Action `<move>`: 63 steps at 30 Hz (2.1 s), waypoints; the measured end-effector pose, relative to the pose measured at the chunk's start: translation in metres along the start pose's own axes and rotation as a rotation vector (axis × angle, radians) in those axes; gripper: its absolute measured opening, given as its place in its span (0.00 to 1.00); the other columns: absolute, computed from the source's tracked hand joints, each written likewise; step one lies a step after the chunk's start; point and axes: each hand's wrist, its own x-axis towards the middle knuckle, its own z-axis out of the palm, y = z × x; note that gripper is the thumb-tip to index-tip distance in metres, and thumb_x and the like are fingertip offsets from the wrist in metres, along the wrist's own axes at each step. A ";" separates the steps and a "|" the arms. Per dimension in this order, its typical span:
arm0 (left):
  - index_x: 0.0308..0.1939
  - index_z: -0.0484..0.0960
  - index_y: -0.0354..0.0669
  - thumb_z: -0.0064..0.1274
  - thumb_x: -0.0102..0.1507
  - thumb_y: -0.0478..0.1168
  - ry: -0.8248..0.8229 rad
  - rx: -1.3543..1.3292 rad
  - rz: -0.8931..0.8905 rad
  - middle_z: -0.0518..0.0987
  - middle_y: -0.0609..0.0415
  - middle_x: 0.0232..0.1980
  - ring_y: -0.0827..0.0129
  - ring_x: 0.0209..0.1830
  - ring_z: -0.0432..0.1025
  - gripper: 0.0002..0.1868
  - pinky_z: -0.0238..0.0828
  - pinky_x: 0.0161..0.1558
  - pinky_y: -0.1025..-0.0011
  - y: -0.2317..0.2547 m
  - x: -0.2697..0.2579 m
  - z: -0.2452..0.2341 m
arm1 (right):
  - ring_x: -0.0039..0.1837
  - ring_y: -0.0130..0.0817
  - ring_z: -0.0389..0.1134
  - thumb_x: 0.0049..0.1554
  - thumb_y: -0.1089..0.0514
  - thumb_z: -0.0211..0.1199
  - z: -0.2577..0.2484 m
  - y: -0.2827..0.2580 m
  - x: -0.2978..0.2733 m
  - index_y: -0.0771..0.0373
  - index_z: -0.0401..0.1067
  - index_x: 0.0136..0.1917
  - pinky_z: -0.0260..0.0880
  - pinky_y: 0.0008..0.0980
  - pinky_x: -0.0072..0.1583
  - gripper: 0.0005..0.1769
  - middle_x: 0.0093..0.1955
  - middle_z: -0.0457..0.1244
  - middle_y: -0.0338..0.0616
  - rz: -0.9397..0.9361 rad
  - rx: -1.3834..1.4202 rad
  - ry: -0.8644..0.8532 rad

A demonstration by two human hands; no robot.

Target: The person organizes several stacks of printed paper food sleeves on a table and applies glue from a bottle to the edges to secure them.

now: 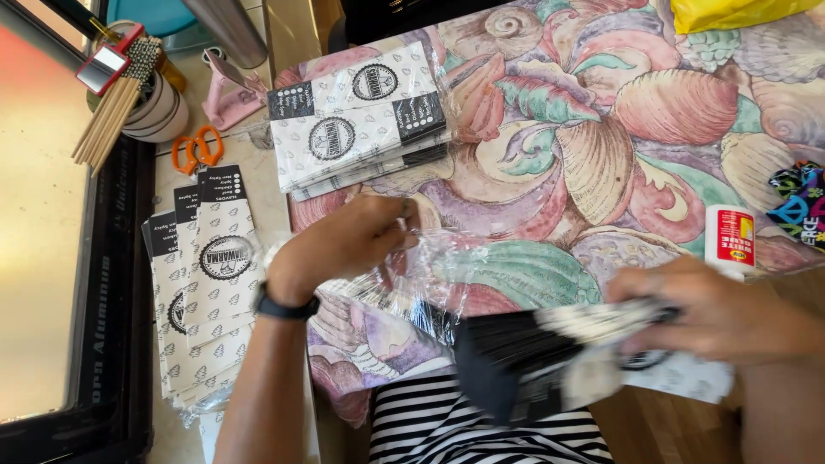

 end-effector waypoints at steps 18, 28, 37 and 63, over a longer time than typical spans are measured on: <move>0.56 0.70 0.41 0.56 0.56 0.53 0.538 0.233 0.352 0.75 0.52 0.44 0.69 0.35 0.69 0.30 0.71 0.32 0.76 0.002 0.129 0.143 | 0.58 0.39 0.72 0.41 0.73 0.77 0.072 0.121 -0.064 0.69 0.77 0.60 0.70 0.36 0.62 0.31 0.56 0.72 0.48 0.792 0.685 0.501; 0.37 0.85 0.34 0.59 0.59 0.31 0.624 -0.103 0.205 0.83 0.52 0.25 0.67 0.21 0.78 0.04 0.79 0.28 0.72 -0.024 0.116 0.169 | 0.54 0.45 0.73 0.34 0.81 0.73 0.071 0.112 -0.077 0.78 0.76 0.61 0.74 0.41 0.55 0.38 0.56 0.71 0.57 0.508 0.962 0.640; 0.33 0.88 0.37 0.61 0.59 0.35 0.726 -0.340 0.100 0.83 0.49 0.23 0.63 0.18 0.77 0.04 0.69 0.20 0.72 -0.050 0.123 0.181 | 0.51 0.41 0.73 0.40 0.75 0.77 0.077 0.096 -0.002 0.71 0.78 0.63 0.74 0.46 0.58 0.35 0.48 0.75 0.59 0.557 0.692 0.424; 0.47 0.78 0.35 0.58 0.65 0.48 1.029 0.279 0.547 0.74 0.45 0.39 0.54 0.38 0.72 0.19 0.68 0.38 0.60 0.005 0.119 0.153 | 0.62 0.47 0.74 0.41 0.64 0.82 0.040 0.069 0.047 0.60 0.83 0.61 0.67 0.52 0.67 0.32 0.55 0.76 0.54 0.591 0.409 0.157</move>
